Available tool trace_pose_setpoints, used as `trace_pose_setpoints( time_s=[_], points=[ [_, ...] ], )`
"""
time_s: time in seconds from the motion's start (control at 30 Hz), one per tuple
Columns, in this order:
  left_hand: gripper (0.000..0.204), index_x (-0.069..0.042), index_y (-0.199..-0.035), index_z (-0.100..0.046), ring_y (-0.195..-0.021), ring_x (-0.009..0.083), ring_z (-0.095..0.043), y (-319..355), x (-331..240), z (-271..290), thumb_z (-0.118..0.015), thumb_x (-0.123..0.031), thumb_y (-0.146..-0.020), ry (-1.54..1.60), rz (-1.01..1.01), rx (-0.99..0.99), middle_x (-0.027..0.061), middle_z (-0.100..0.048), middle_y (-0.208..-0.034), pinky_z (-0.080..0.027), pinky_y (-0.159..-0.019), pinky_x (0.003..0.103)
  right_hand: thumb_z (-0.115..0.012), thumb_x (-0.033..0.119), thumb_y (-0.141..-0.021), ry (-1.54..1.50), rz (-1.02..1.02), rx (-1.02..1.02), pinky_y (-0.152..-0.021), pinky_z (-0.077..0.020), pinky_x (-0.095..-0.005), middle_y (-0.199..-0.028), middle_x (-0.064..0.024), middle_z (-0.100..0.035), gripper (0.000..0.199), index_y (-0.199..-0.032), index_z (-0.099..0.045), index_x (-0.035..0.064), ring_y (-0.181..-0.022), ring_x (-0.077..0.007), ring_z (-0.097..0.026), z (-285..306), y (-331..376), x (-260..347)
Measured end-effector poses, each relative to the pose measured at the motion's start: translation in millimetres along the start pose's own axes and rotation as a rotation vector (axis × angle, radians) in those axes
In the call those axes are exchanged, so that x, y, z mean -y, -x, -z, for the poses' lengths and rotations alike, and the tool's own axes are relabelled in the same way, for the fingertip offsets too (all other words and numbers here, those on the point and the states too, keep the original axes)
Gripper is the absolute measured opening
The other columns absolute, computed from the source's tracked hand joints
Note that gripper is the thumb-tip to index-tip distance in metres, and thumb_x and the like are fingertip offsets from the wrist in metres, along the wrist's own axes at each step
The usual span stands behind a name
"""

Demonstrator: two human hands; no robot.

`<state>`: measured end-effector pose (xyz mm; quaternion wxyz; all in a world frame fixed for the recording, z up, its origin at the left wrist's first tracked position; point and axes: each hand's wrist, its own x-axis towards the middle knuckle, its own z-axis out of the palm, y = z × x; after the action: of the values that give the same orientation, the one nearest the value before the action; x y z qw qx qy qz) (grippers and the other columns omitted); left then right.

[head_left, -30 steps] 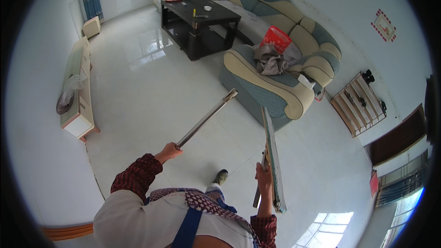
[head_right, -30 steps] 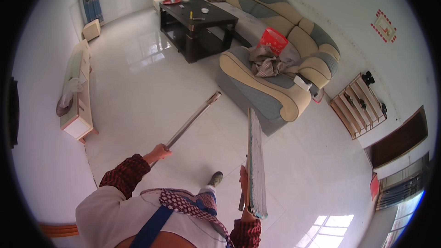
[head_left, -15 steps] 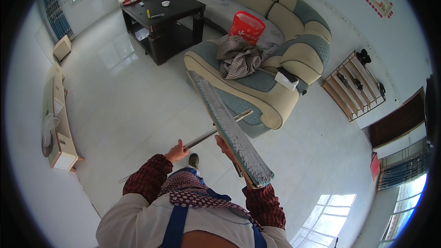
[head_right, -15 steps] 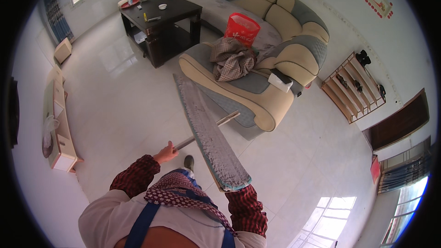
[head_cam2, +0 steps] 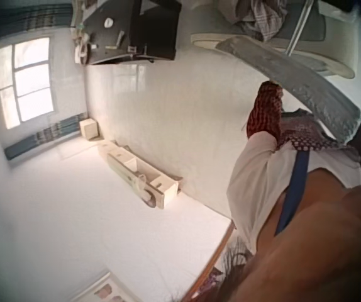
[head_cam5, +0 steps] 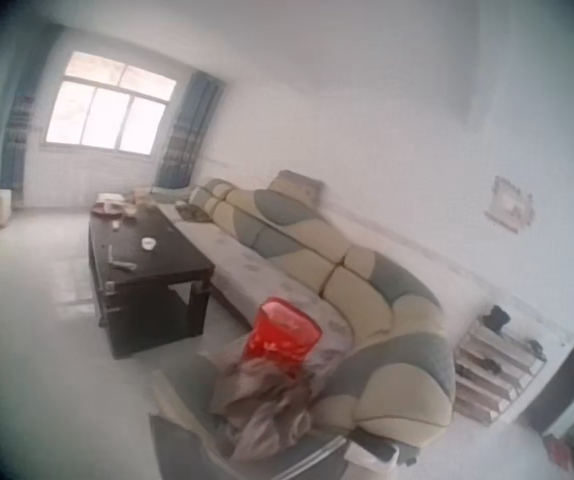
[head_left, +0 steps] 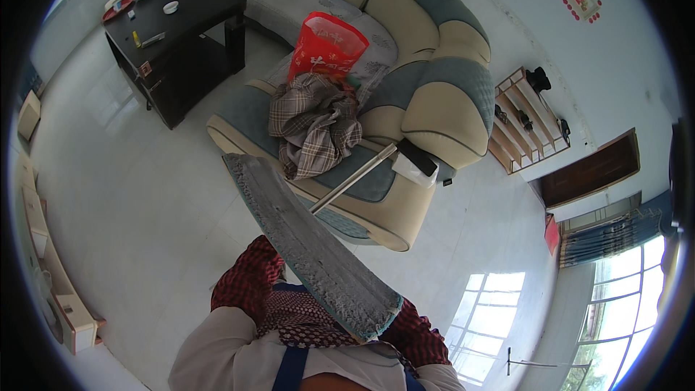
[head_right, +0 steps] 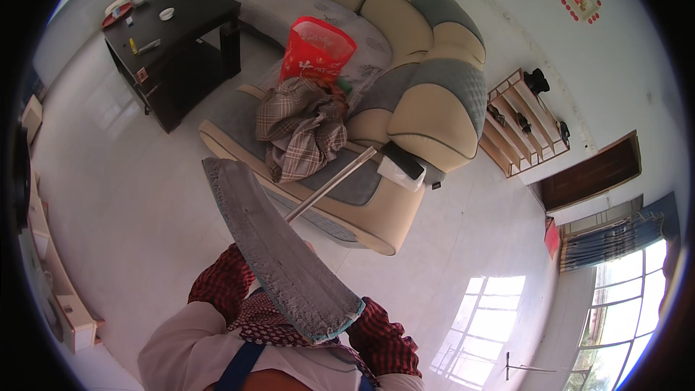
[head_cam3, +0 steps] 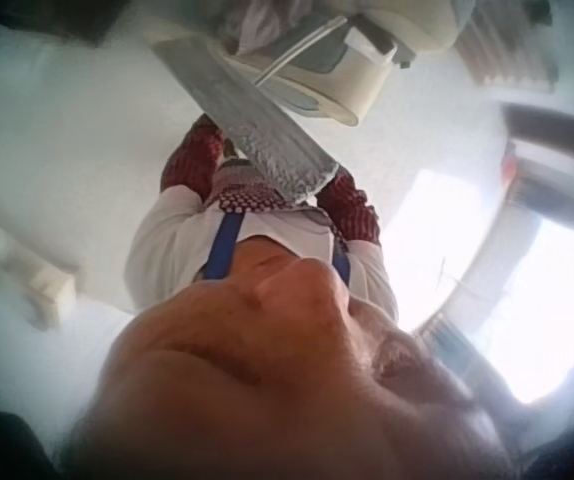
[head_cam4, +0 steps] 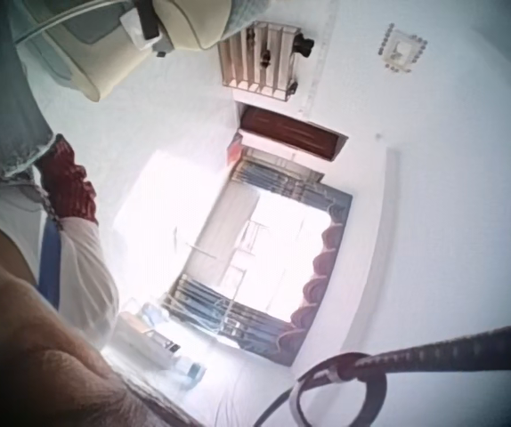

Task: The person assembles a mop by attaching a metal pole to a mop head. They wipe the pole with a tissue, connect the pole to the mop head, and then walk around the room holding the assembled mop.

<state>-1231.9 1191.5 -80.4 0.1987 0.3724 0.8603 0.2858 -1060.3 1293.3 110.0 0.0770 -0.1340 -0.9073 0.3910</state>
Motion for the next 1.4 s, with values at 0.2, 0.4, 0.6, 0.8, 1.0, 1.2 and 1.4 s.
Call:
trace_pose_setpoints(
  time_s=[0.2, 0.4, 0.6, 0.8, 1.0, 1.2, 1.4],
  points=[
    [0.059, 0.007, -0.117, -0.032, -0.078, 0.0387, -0.06, -67.1, 4.5, -6.1, -0.059, -0.036, -0.087, -0.079, 0.037, -0.013, 0.0216, -0.061, -0.086, -0.047, -0.064, 0.048, -0.064, 0.025, -0.087, -0.018, -0.137, -0.033, -0.062, -0.047, -0.0282, -0.078, -0.0042, -0.058, 0.025, -0.103, -0.056, 0.0077, -0.073, -0.011, -0.057, 6.9, -44.3, -35.2],
    [0.059, 0.005, -0.119, -0.035, -0.081, 0.0385, -0.06, -98.0, -2.1, -14.7, -0.06, -0.038, -0.086, -0.161, 0.072, -0.05, 0.0218, -0.061, -0.089, -0.047, -0.066, 0.049, -0.064, 0.024, -0.087, -0.059, -0.174, -0.053, -0.059, -0.0465, -0.0278, -0.074, -0.004, -0.057, 0.021, -0.098, -0.056, 0.0072, -0.069, -0.011, -0.057, 21.6, -77.2, -74.0],
    [0.06, 0.003, -0.122, -0.038, -0.084, 0.0383, -0.06, -98.3, -9.1, -12.5, -0.06, -0.039, -0.086, -0.218, 0.128, -0.113, 0.022, -0.061, -0.092, -0.046, -0.067, 0.049, -0.064, 0.023, -0.087, -0.095, -0.188, -0.043, -0.057, -0.0461, -0.0274, -0.071, -0.0038, -0.056, 0.018, -0.092, -0.056, 0.0068, -0.065, -0.011, -0.057, 39.8, -95.8, -98.6],
    [0.06, 0.001, -0.124, -0.041, -0.087, 0.0381, -0.059, -96.3, -21.8, -8.1, -0.061, -0.04, -0.085, -0.239, 0.17, -0.197, 0.0223, -0.06, -0.096, -0.046, -0.068, 0.05, -0.064, 0.021, -0.087, -0.124, -0.203, -0.005, -0.054, -0.0456, -0.027, -0.067, -0.0035, -0.056, 0.017, -0.087, -0.056, 0.0063, -0.061, -0.0109, -0.056, 53.4, -107.9, -110.6],
    [0.035, -0.004, -0.104, -0.059, -0.085, 0.0407, -0.059, -121.6, -6.2, -42.8, -0.061, -0.031, -0.082, 0.199, 0.157, -0.332, 0.0214, -0.061, -0.094, -0.046, -0.068, 0.051, -0.064, 0.02, -0.087, -0.125, -0.228, -0.019, -0.051, -0.0452, -0.0266, -0.063, -0.0033, -0.055, 0.017, -0.081, -0.057, 0.0059, -0.058, -0.0109, -0.056, 64.4, -114.7, -111.1],
    [0.018, -0.005, -0.086, -0.049, -0.074, 0.0435, -0.057, -91.6, 10.0, -7.9, -0.054, -0.021, -0.078, 0.233, 0.259, -0.226, 0.0188, -0.058, -0.073, -0.044, -0.063, 0.048, -0.064, 0.019, -0.086, -0.013, -0.276, -0.278, -0.049, -0.0448, -0.0263, -0.059, -0.0031, -0.055, 0.019, -0.076, -0.057, 0.0055, -0.054, -0.0109, -0.056, 109.7, -74.0, -111.7],
    [0.018, -0.003, -0.074, -0.049, -0.058, 0.017, -0.053, -65.0, 55.9, -17.5, -0.061, -0.015, -0.079, 0.5, 0.325, -0.005, 0.0056, -0.052, -0.062, -0.042, -0.056, 0.032, -0.063, 0.011, -0.083, -0.587, -0.734, -0.916, -0.039, -0.0379, -0.0254, -0.057, -0.004, -0.051, 0.019, -0.072, -0.049, 0.005, -0.044, -0.0112, -0.049, 188.3, 59.2, -85.7]
  ],
)
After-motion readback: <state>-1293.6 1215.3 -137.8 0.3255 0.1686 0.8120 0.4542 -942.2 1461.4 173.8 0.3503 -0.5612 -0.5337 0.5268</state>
